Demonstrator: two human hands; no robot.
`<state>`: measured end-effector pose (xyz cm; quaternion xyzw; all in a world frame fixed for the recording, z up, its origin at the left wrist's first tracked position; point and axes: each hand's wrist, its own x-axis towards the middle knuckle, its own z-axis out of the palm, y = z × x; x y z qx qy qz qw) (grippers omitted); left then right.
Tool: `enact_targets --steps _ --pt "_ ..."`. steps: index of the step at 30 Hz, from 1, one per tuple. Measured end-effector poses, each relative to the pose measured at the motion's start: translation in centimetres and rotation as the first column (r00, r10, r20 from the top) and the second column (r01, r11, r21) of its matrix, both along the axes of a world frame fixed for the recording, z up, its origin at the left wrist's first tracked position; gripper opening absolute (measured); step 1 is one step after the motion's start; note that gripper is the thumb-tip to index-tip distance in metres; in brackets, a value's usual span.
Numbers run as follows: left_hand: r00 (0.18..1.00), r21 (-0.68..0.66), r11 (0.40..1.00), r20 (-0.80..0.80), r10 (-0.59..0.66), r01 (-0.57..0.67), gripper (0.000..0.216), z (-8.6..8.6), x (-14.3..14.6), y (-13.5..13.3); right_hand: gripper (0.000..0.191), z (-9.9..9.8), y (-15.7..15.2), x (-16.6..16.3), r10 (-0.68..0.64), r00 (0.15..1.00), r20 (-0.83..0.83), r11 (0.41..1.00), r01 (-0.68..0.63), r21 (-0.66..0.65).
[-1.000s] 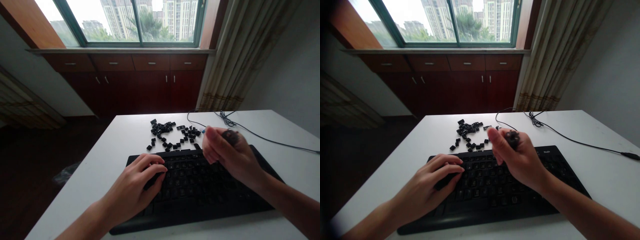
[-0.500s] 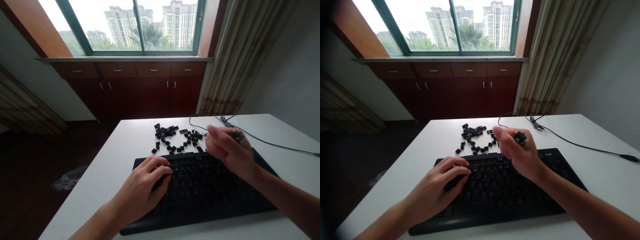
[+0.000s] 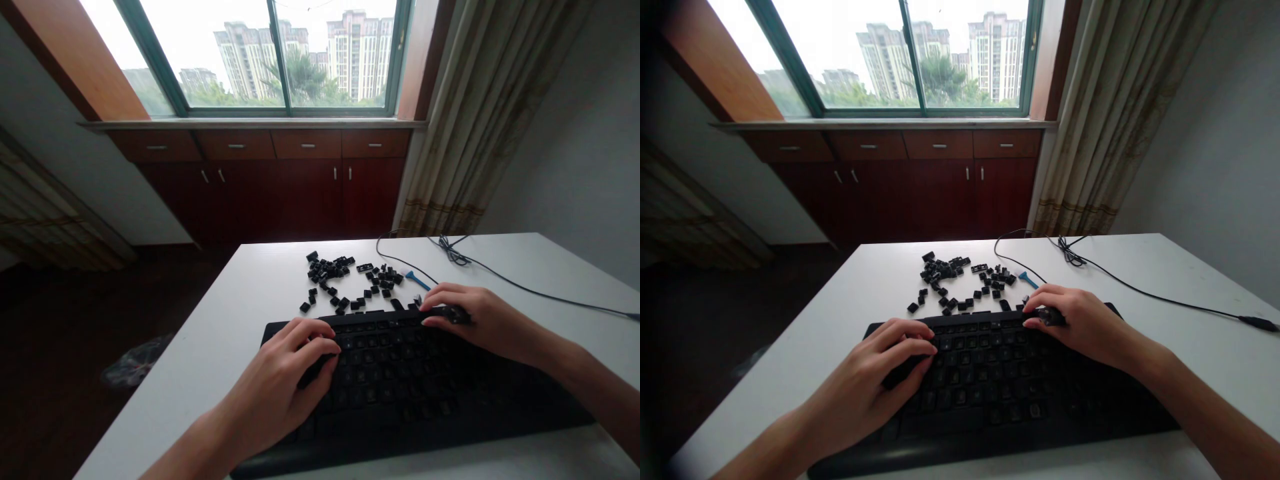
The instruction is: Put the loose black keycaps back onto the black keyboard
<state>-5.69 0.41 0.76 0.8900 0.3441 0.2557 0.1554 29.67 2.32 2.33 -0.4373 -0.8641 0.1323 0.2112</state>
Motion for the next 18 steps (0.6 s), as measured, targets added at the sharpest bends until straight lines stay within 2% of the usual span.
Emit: enact_targets --steps 4,8,18 --pt "1.000 0.003 1.000 -0.008 0.008 -0.008 0.020 0.1 0.1 -0.1 0.022 0.0 -0.8 0.1 -0.048 0.994 -0.100 0.994 0.057 0.093" --pt "1.000 0.005 1.000 -0.020 0.012 -0.012 0.020 0.0 0.1 -0.1 0.042 -0.7 -2.1 -0.2 -0.075 0.987 -0.145 0.970 0.106 0.217" --pt "0.999 0.024 1.000 -0.033 0.013 -0.012 0.022 -0.1 0.1 0.0 0.044 -0.6 -3.7 -1.7 0.034 0.989 -0.143 0.914 0.027 0.404"
